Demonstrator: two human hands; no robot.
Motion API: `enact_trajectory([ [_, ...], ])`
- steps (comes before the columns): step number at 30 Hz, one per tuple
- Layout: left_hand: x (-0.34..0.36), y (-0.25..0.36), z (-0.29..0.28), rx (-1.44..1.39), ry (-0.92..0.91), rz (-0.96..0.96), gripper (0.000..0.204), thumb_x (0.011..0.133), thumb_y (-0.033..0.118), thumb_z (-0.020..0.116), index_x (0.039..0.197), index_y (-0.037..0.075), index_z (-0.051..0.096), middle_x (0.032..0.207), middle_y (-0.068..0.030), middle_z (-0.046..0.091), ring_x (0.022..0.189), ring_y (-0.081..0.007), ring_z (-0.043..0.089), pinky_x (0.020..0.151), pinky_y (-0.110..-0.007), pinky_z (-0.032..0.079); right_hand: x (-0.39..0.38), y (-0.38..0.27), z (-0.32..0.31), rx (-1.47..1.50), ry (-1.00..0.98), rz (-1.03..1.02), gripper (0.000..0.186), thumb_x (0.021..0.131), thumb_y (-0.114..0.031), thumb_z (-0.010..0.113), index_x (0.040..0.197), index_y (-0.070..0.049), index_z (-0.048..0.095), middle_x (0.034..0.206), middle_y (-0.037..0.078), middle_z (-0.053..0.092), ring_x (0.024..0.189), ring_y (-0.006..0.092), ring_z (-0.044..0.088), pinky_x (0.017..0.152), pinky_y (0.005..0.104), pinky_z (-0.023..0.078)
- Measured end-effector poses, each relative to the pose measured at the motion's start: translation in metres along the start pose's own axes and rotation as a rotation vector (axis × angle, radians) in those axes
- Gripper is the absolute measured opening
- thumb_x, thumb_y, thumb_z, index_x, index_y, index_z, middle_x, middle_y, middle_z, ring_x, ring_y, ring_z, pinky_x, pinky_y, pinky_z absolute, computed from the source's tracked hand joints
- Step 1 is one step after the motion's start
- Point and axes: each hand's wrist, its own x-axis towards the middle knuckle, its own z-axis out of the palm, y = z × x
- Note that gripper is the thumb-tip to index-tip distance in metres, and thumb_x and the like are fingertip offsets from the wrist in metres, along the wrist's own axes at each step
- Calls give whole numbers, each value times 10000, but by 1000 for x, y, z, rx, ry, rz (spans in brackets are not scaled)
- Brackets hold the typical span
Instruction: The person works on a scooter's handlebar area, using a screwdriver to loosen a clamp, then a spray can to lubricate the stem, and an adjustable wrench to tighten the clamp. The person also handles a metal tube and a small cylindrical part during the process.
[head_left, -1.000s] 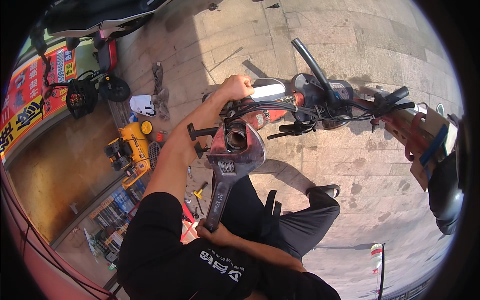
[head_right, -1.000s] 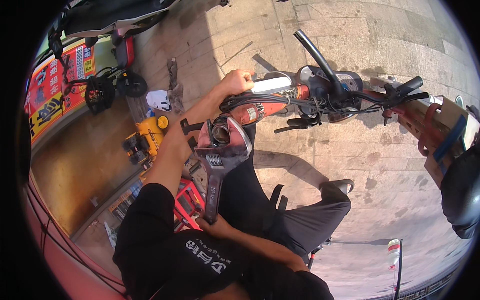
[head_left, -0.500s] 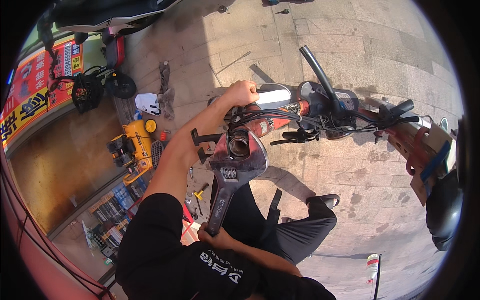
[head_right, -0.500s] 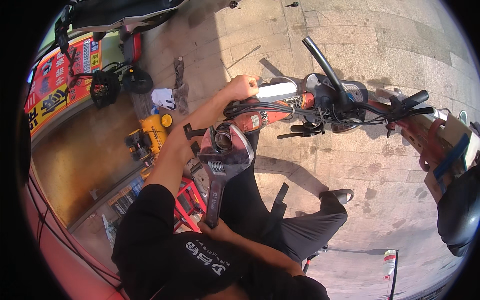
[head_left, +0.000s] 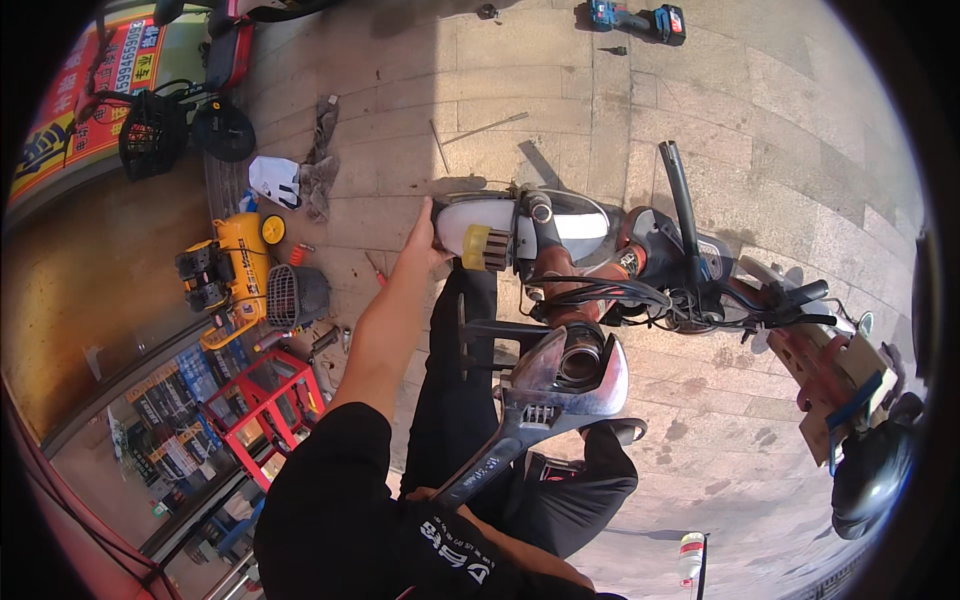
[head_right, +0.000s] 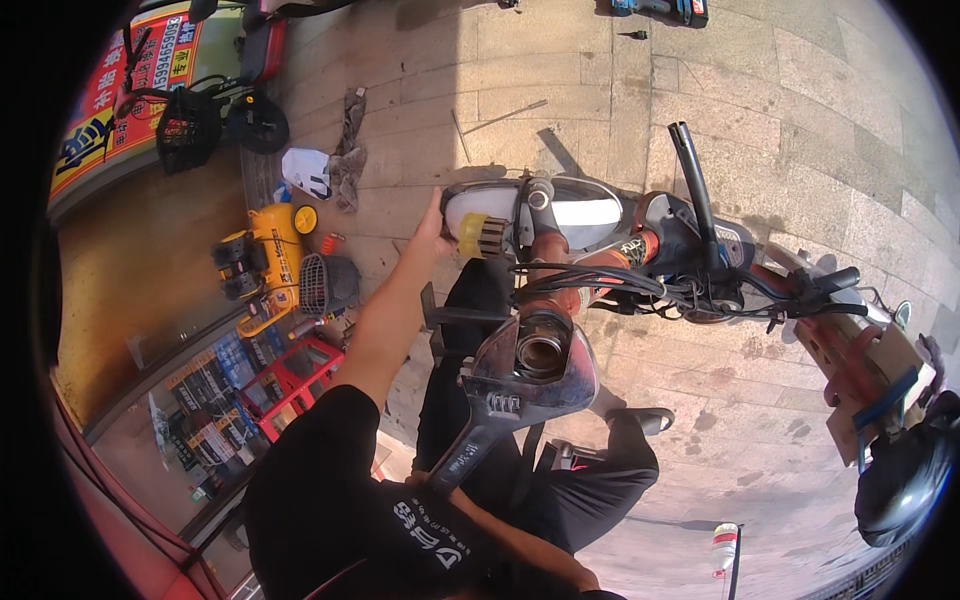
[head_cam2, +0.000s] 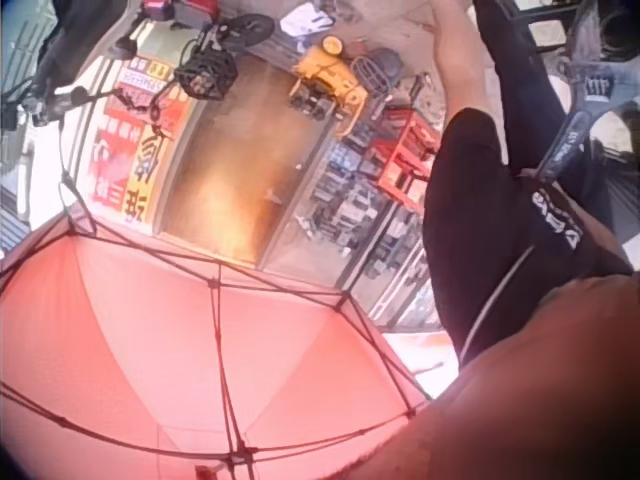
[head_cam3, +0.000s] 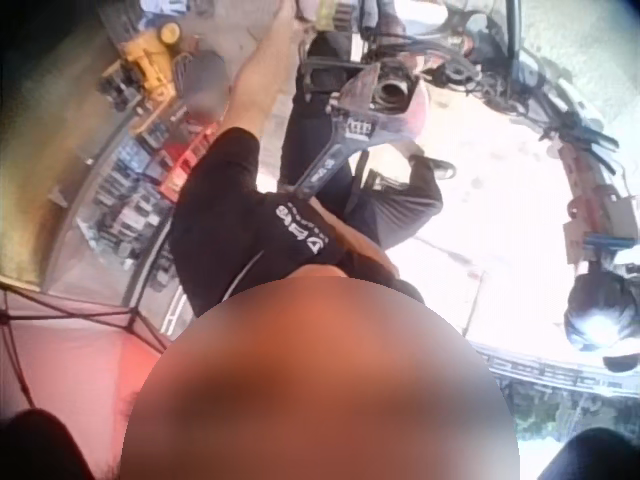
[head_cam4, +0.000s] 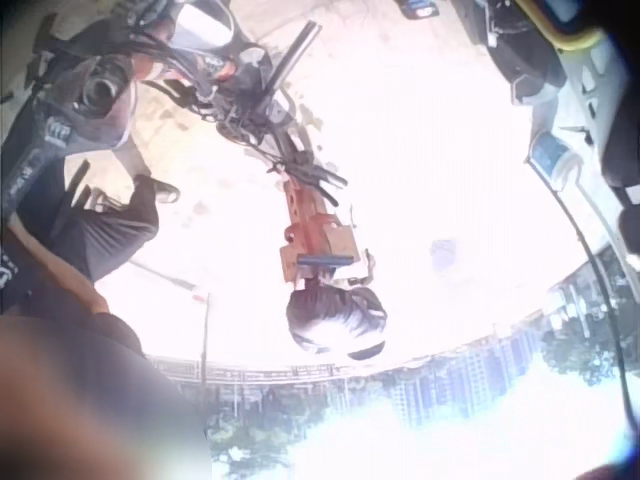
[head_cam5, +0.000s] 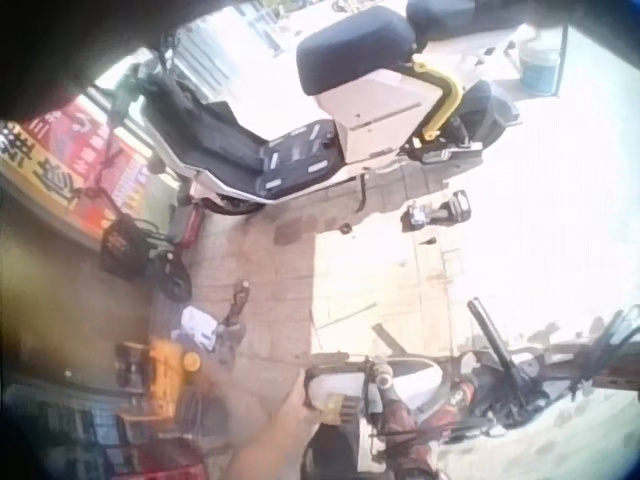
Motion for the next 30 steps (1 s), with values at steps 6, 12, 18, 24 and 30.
enact_trajectory([
  [6,63,12,3,51,-106,-84,381,861,387,615,1081,76,603,1083,-110,652,997,-289,603,900,-500,470,-15,-4,9,64,93,160,271,952,-211,501,1111,-15,598,948,38,634,840,112,609,712,222,494],
  [12,65,15,12,158,68,-17,215,842,318,598,948,133,624,979,-52,667,856,-276,620,804,-490,489,-15,12,3,17,79,127,267,951,-209,503,1109,-17,599,950,37,631,842,109,606,713,221,491],
  [18,66,21,11,228,66,-31,198,831,343,609,907,161,619,961,-18,664,853,-251,610,755,-486,489,-9,14,2,11,68,127,263,950,-207,505,1107,-18,600,951,36,629,844,106,603,715,220,488],
  [24,87,23,0,185,94,8,190,840,340,602,932,175,622,971,-14,668,893,-248,619,775,-473,505,-6,12,-7,18,35,140,259,950,-205,507,1105,-20,601,953,35,627,845,103,600,716,219,485],
  [30,92,25,-5,170,-52,-63,205,866,338,564,968,172,629,984,-19,674,907,-260,633,777,-492,512,-3,12,-7,35,8,88,255,949,-203,509,1103,-22,601,954,34,625,847,100,597,718,218,483],
])
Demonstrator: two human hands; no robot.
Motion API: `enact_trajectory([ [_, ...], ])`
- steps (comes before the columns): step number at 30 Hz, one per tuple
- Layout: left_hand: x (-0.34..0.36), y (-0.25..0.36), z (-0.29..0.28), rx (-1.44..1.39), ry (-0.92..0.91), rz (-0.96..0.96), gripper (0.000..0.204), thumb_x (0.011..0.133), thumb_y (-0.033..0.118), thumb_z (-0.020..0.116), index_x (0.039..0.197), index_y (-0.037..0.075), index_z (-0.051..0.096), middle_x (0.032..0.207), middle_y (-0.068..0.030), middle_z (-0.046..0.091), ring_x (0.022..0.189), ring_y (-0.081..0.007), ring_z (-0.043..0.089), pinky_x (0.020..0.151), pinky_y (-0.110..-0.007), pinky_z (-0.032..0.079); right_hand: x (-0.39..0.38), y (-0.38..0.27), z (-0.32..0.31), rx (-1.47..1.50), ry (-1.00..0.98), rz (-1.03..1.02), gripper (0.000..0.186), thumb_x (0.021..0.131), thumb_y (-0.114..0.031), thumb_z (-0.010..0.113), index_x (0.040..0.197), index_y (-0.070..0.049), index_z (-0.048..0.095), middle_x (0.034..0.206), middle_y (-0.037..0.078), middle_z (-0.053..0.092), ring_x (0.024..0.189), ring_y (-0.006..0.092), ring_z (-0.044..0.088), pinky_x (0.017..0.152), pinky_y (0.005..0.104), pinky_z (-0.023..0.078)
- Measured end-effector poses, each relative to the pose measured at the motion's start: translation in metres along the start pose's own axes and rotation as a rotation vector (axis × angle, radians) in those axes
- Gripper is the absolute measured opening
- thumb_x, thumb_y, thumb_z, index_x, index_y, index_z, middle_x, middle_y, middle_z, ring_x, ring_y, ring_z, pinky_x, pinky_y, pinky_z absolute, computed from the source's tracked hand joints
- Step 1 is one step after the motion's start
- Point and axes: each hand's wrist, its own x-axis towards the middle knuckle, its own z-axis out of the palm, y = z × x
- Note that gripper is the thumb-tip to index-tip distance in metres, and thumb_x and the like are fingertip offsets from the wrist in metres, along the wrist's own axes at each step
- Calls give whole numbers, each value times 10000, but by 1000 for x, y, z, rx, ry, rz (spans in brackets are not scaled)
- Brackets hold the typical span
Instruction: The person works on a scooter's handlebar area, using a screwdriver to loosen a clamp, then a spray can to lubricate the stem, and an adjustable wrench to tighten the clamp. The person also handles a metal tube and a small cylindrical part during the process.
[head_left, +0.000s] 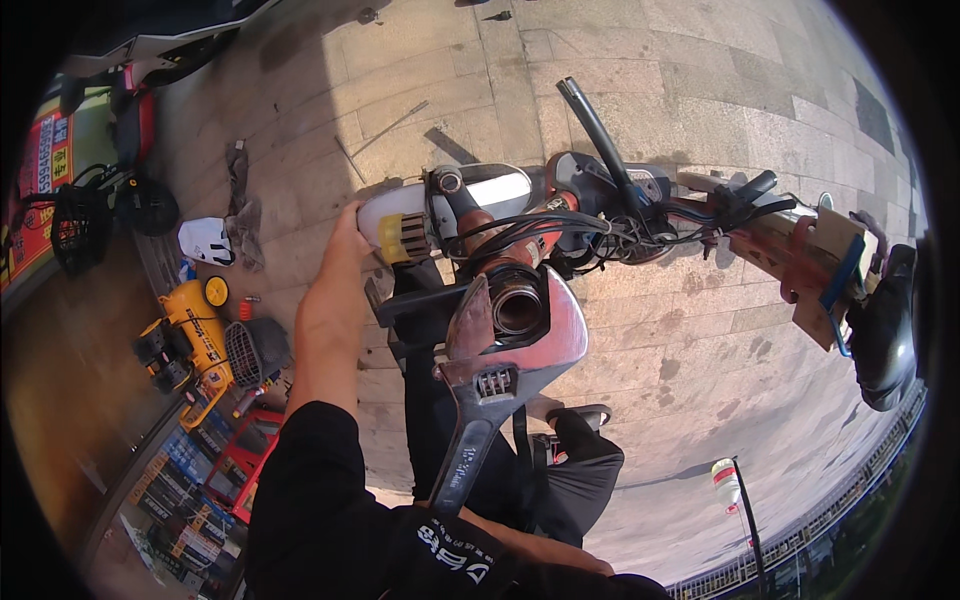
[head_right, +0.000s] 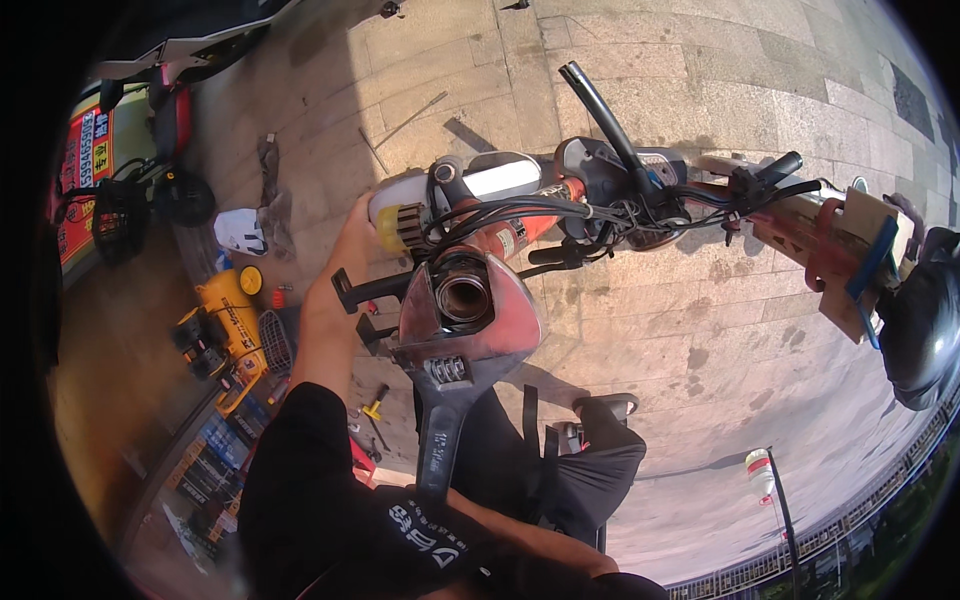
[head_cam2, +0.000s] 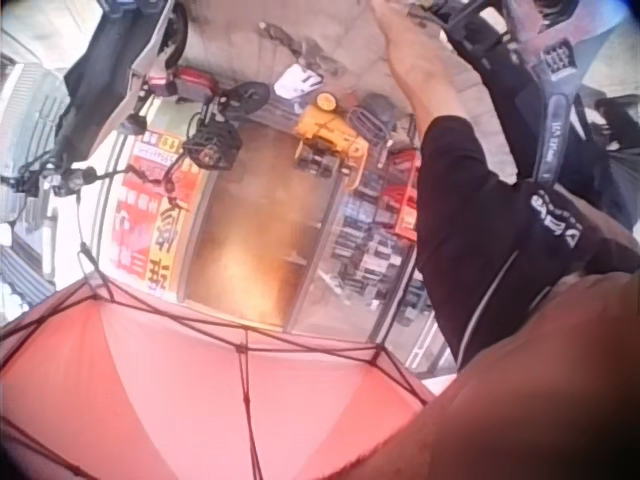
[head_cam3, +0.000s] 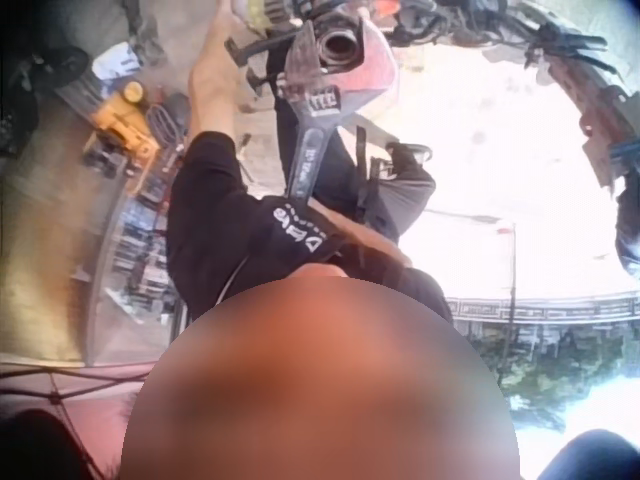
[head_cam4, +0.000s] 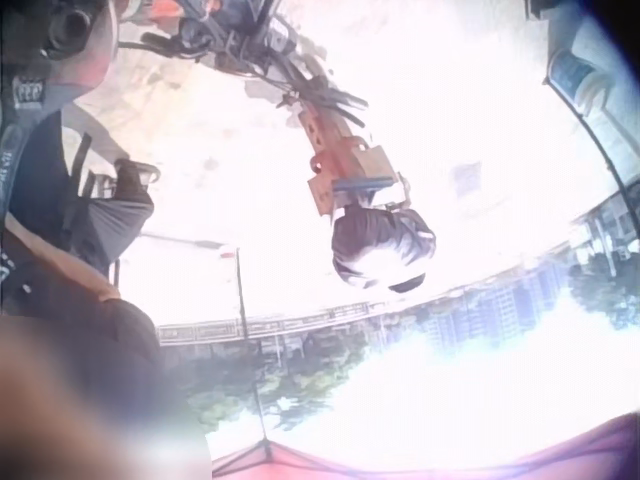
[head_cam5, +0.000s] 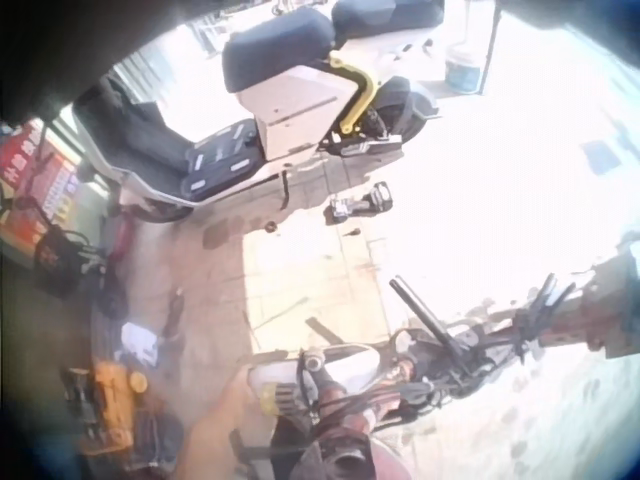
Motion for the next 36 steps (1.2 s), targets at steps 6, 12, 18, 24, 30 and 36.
enact_trajectory([
  [6,-13,3,7,103,102,27,226,874,333,545,988,157,629,999,-37,677,913,-275,638,793,-521,507,4,-1,-1,0,-8,-21,251,948,-201,511,1101,-24,602,956,33,623,849,97,594,719,217,480],
  [12,-42,-10,10,95,-219,215,266,886,337,526,1021,130,626,1046,-55,669,935,-281,632,827,-532,490,9,14,-12,-37,13,-18,247,947,-199,514,1099,-25,603,957,32,621,851,94,590,721,215,477],
  [18,-64,-12,30,109,101,184,290,898,336,501,1050,114,609,1072,-74,662,982,-294,613,854,-535,478,9,20,-5,-20,25,-27,243,947,-197,516,1097,-27,603,959,31,618,853,91,587,722,214,474],
  [24,-16,-3,16,-21,13,116,304,900,345,500,1061,110,606,1088,-76,658,994,-296,613,864,-533,481,6,14,-3,-4,14,-27,239,946,-195,518,1095,-29,604,960,30,616,855,88,584,724,213,472],
  [30,-17,-3,10,15,71,41,299,906,340,499,1067,115,612,1103,-69,654,980,-302,625,862,-511,497,-1,9,-12,4,-11,-26,235,945,-193,520,1092,-30,605,962,29,614,856,85,581,725,212,469],
  [36,-66,-17,29,49,71,196,309,917,336,490,1086,108,611,1119,-81,649,998,-303,626,860,-502,504,-9,9,-12,-20,-11,-47,231,945,-191,522,1090,-32,605,963,28,612,858,82,578,726,211,466],
])
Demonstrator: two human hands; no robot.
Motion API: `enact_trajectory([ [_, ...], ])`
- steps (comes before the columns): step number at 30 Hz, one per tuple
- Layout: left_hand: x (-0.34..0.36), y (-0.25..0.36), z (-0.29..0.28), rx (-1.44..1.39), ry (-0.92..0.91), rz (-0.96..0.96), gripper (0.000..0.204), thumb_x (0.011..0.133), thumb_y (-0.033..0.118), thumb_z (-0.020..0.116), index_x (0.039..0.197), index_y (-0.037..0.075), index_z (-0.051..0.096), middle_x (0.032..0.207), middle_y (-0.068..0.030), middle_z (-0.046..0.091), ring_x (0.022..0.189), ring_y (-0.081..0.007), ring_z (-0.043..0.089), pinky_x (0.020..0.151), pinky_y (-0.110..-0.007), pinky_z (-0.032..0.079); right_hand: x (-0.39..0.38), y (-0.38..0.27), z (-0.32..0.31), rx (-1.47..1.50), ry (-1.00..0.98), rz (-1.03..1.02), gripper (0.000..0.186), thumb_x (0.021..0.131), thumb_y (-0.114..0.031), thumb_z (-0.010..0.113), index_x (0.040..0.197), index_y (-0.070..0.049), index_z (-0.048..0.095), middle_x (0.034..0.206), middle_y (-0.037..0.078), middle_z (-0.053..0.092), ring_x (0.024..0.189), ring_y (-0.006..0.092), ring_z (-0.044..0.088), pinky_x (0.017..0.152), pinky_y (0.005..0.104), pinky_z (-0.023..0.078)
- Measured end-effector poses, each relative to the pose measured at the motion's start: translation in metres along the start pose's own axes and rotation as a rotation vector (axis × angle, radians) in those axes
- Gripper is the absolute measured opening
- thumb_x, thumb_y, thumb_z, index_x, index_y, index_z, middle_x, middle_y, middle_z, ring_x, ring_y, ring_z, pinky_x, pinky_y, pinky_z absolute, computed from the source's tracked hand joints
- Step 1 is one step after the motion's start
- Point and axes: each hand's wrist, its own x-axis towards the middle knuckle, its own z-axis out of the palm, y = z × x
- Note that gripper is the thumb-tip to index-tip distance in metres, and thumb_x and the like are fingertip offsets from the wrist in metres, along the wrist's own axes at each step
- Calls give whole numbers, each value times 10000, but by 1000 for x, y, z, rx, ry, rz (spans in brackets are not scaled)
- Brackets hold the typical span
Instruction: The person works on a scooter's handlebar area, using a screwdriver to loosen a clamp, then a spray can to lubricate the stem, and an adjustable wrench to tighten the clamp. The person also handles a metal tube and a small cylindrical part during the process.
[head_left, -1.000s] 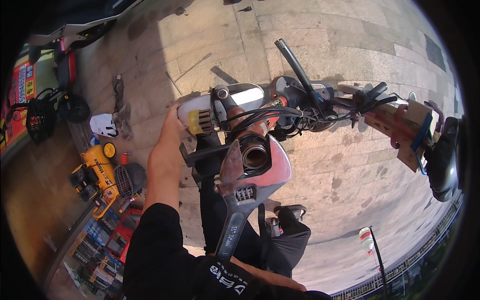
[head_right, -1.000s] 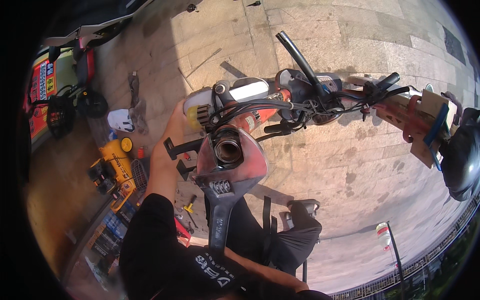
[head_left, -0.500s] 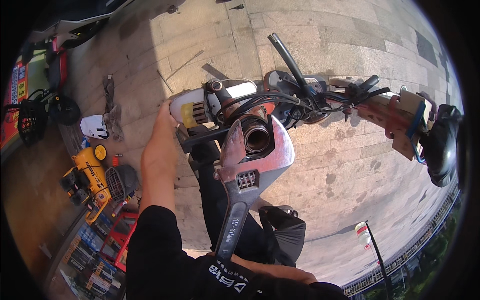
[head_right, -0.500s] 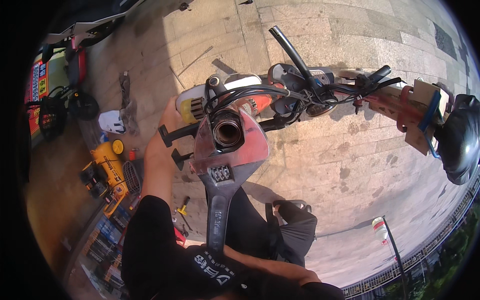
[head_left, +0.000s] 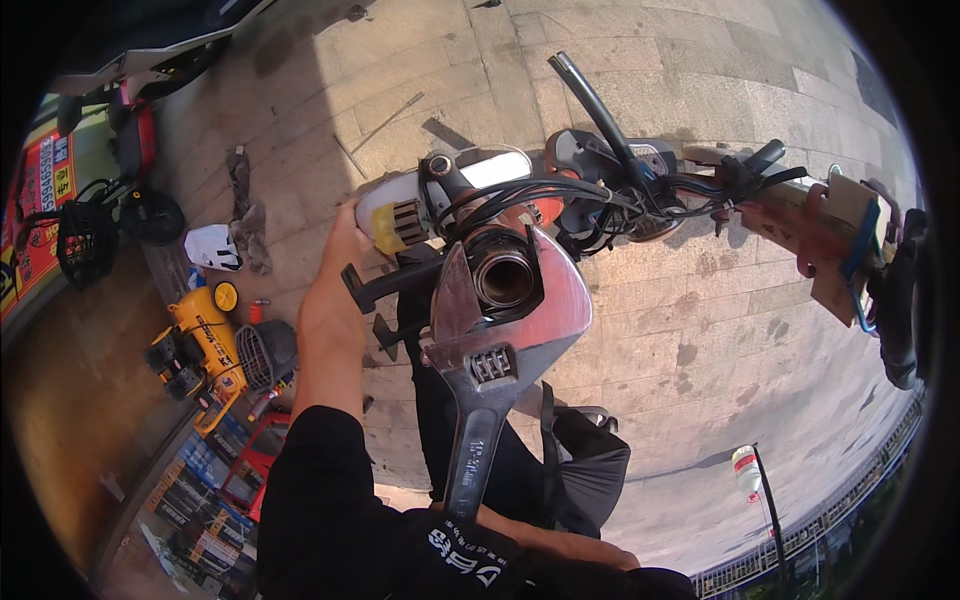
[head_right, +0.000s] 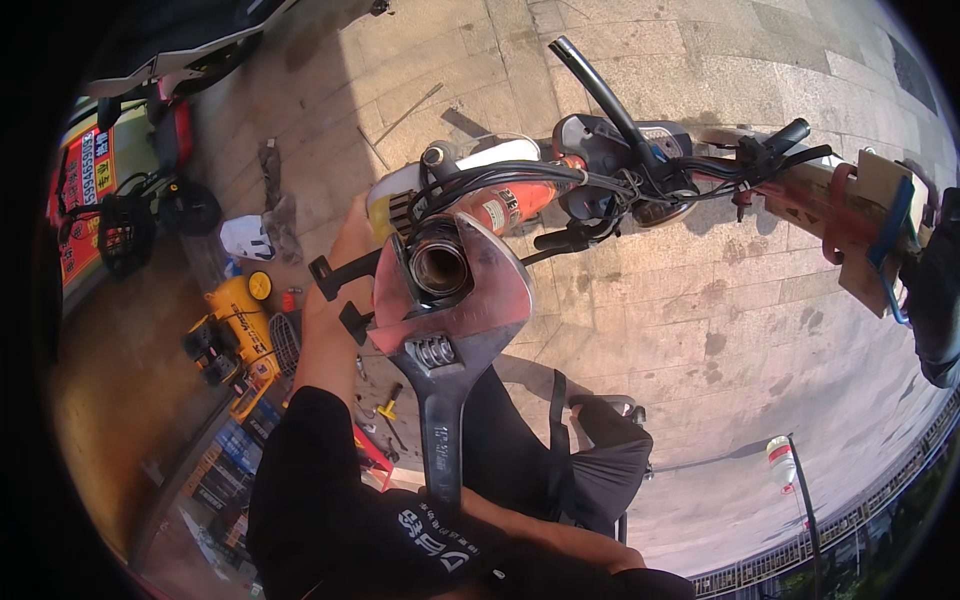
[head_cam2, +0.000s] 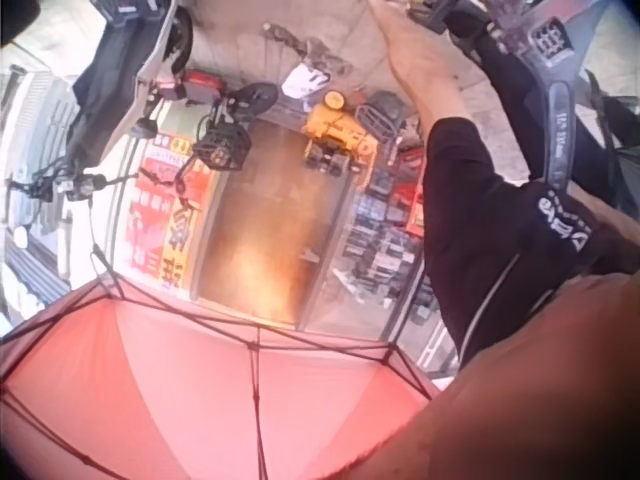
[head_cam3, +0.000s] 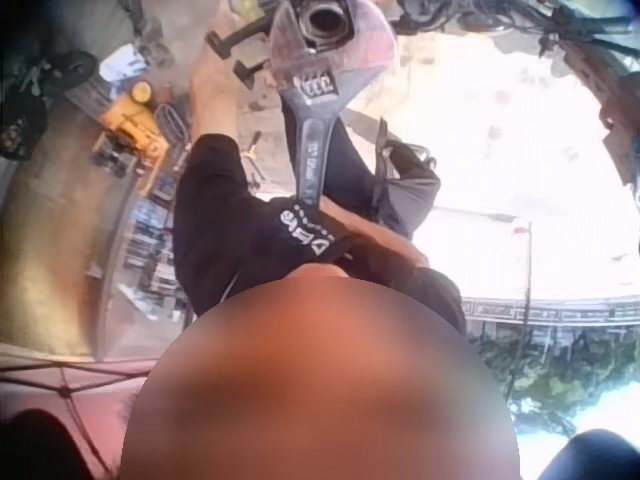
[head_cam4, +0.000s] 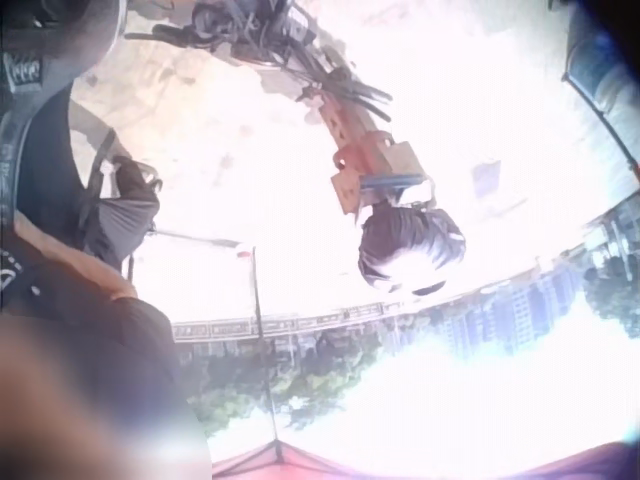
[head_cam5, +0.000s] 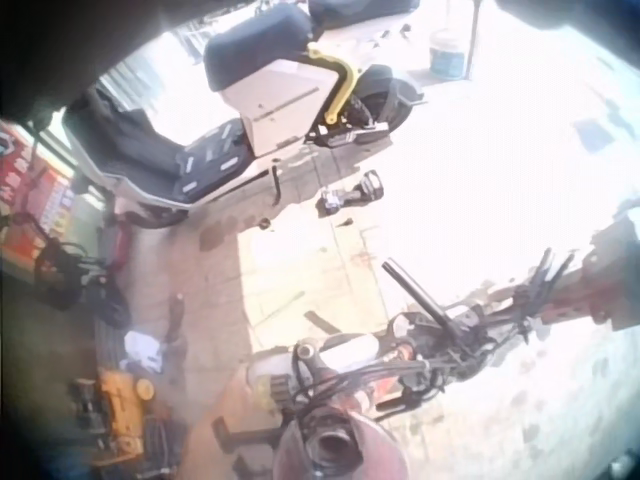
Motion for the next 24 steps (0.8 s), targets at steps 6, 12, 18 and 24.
enact_trajectory([
  [6,-43,-7,9,80,-76,179,315,932,328,476,1095,91,605,1118,-96,648,993,-295,630,846,-472,523,1,3,9,12,11,-22,227,944,-189,524,1088,-34,606,965,27,610,860,79,575,728,210,463],
  [12,-2,7,6,-111,81,-62,324,928,299,525,1122,48,592,1116,-101,646,996,-290,631,854,-444,531,-1,-3,3,21,-12,6,223,943,-187,526,1086,-36,607,966,26,608,862,76,572,729,209,461],
  [18,42,0,-15,-135,83,-89,329,921,312,525,1105,48,596,1112,-107,646,979,-292,634,845,-448,530,-21,-16,-9,-74,15,53,213,938,-188,543,1081,-45,608,981,21,595,897,67,555,765,215,451],
  [24,88,-4,-28,-148,14,-151,332,914,332,516,1080,57,604,1107,-113,646,953,-297,638,835,-459,528,-32,-27,-3,-74,27,-86,224,908,-148,590,1096,-28,588,1003,36,598,944,112,560,817,259,456],
])
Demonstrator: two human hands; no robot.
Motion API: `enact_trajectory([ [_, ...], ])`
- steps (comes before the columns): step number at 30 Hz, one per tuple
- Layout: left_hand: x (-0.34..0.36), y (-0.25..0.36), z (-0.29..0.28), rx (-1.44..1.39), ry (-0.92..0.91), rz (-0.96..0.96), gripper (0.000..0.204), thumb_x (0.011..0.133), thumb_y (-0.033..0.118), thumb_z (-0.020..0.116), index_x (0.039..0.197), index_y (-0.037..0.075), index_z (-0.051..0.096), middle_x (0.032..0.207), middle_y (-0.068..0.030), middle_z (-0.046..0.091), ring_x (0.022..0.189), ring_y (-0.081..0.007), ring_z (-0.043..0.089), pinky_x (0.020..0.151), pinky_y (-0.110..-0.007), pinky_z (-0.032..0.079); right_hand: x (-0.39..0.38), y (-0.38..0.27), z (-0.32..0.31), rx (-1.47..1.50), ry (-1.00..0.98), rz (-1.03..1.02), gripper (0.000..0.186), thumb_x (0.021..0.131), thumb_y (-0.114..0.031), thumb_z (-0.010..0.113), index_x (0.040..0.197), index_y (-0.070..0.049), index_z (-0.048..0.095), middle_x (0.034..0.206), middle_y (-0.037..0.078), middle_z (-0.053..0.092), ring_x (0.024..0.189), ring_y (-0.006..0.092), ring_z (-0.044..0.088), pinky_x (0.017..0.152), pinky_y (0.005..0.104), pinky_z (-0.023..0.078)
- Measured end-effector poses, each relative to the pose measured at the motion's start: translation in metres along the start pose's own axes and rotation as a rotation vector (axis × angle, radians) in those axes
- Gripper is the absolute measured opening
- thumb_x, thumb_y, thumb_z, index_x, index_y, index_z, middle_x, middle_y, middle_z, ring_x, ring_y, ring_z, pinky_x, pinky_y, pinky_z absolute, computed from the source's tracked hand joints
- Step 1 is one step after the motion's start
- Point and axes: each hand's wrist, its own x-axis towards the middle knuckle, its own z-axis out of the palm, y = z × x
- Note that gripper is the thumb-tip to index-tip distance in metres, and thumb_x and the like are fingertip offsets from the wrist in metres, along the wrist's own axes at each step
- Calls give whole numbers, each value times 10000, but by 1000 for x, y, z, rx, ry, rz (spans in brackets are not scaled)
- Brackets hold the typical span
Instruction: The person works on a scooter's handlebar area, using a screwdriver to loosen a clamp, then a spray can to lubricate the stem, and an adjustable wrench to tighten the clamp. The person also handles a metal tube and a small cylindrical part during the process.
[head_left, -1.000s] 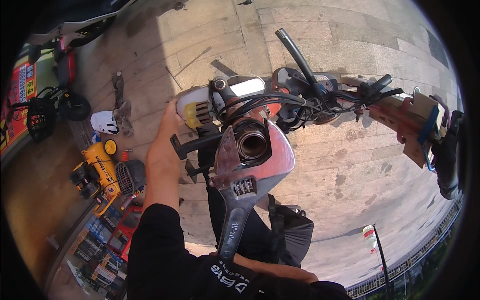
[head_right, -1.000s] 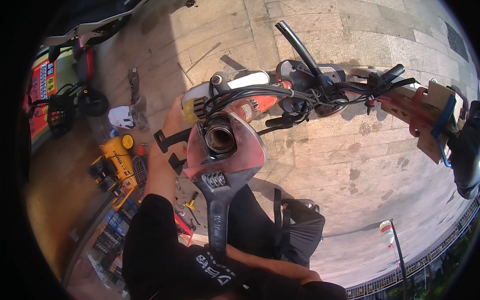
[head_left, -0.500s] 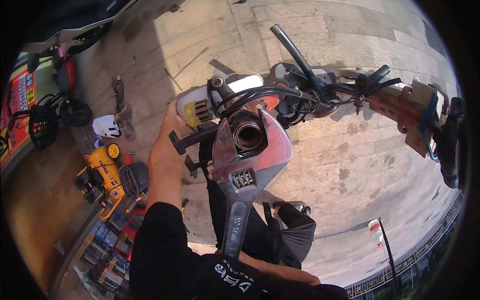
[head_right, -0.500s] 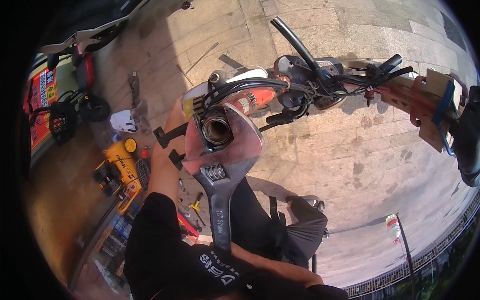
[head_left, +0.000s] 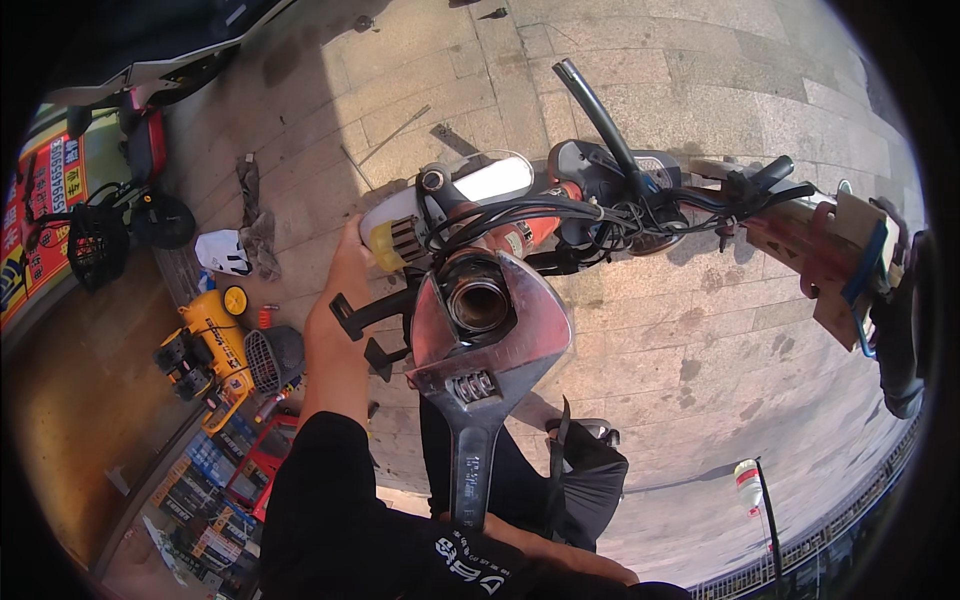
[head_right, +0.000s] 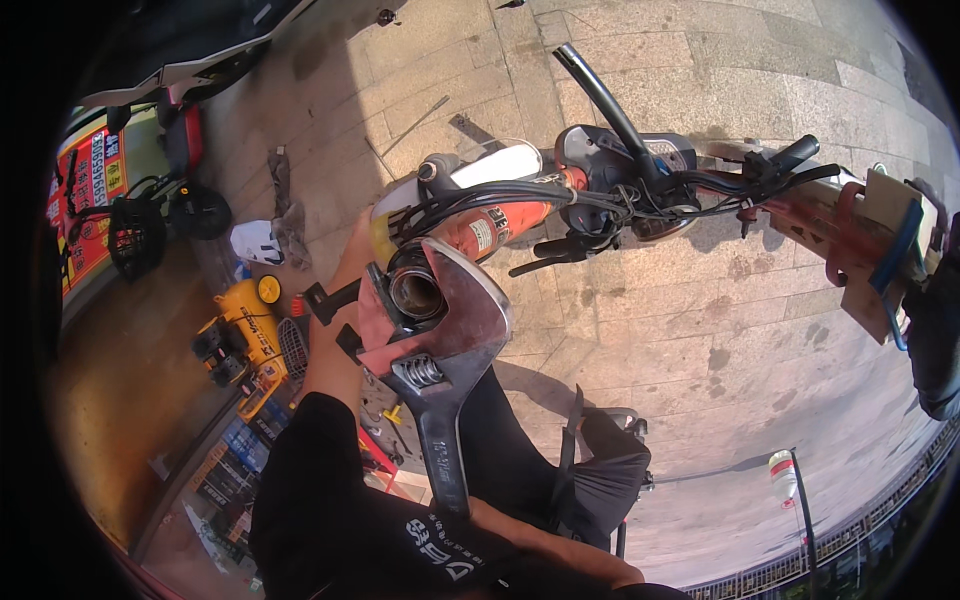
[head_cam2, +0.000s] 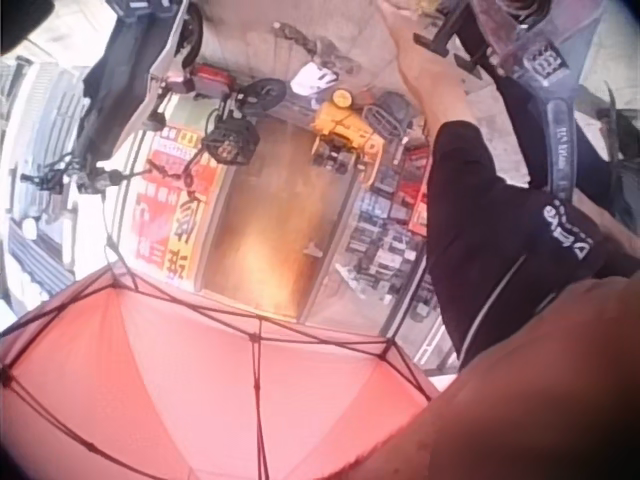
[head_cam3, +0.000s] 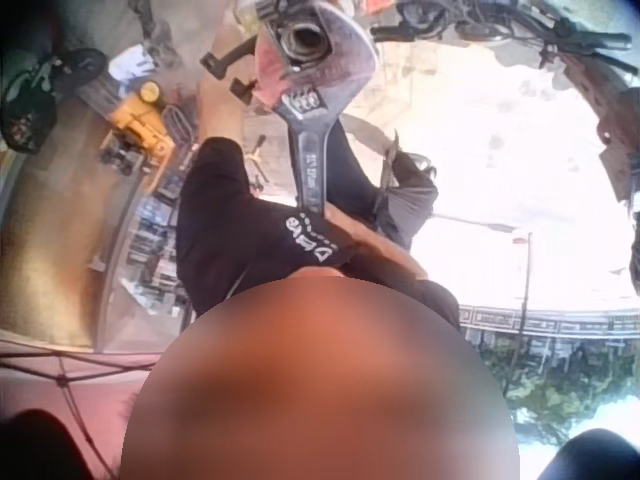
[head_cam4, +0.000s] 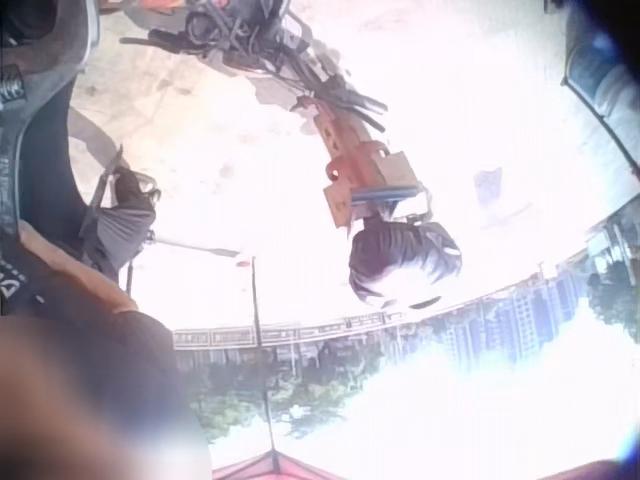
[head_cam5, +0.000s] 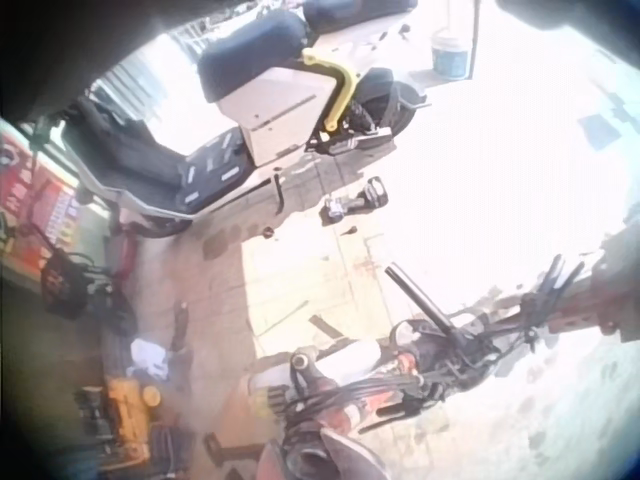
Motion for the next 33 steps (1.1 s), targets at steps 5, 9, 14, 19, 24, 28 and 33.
enact_trajectory([
  [5,3,-2,-13,-56,-9,-58,317,916,332,513,1067,69,606,1084,-101,649,974,-293,623,858,-446,519,0,1,2,36,-8,-32,186,913,-139,575,1063,-34,609,977,30,602,909,105,553,793,253,453],
  [9,-21,-7,-5,-63,-12,-31,304,913,316,526,1053,58,606,1078,-101,648,979,-298,618,866,-445,516,-2,2,-3,45,-16,52,228,906,-129,586,1110,-29,610,1027,56,620,959,133,568,839,285,457],
  [14,-37,-4,5,-60,-31,-83,280,900,294,550,1033,54,610,1058,-99,648,966,-296,615,863,-438,514,-5,-4,0,-54,-22,-40,267,910,-145,595,1150,-29,605,1071,79,629,994,168,580,881,320,454],
  [19,-41,-4,8,78,55,-5,266,871,295,557,1005,73,619,1044,-98,653,947,-295,621,851,-458,514,-15,-6,9,-298,148,-120,236,909,-157,609,1100,-19,596,1027,76,621,956,162,574,852,320,467],
  [24,-36,-5,9,-23,-125,-85,240,850,292,550,978,105,628,1012,-81,670,915,-301,638,855,-489,510,-10,11,18,-166,202,-200,182,906,-140,606,1037,-16,590,948,64,605,920,147,563,817,304,471],
  [28,-26,-5,3,-26,-107,-83,229,849,294,550,965,113,630,1000,-68,676,907,-300,642,860,-493,510,-11,18,13,-114,156,-132,179,907,-141,604,1028,-10,587,935,68,603,914,142,562,813,288,469],
  [33,-42,-1,6,81,-12,-27,225,851,300,556,951,112,627,985,-64,673,891,-293,641,844,-494,516,-11,11,4,-216,87,-144,212,916,-146,590,1081,-12,593,967,83,616,944,170,568,836,316,469],
])
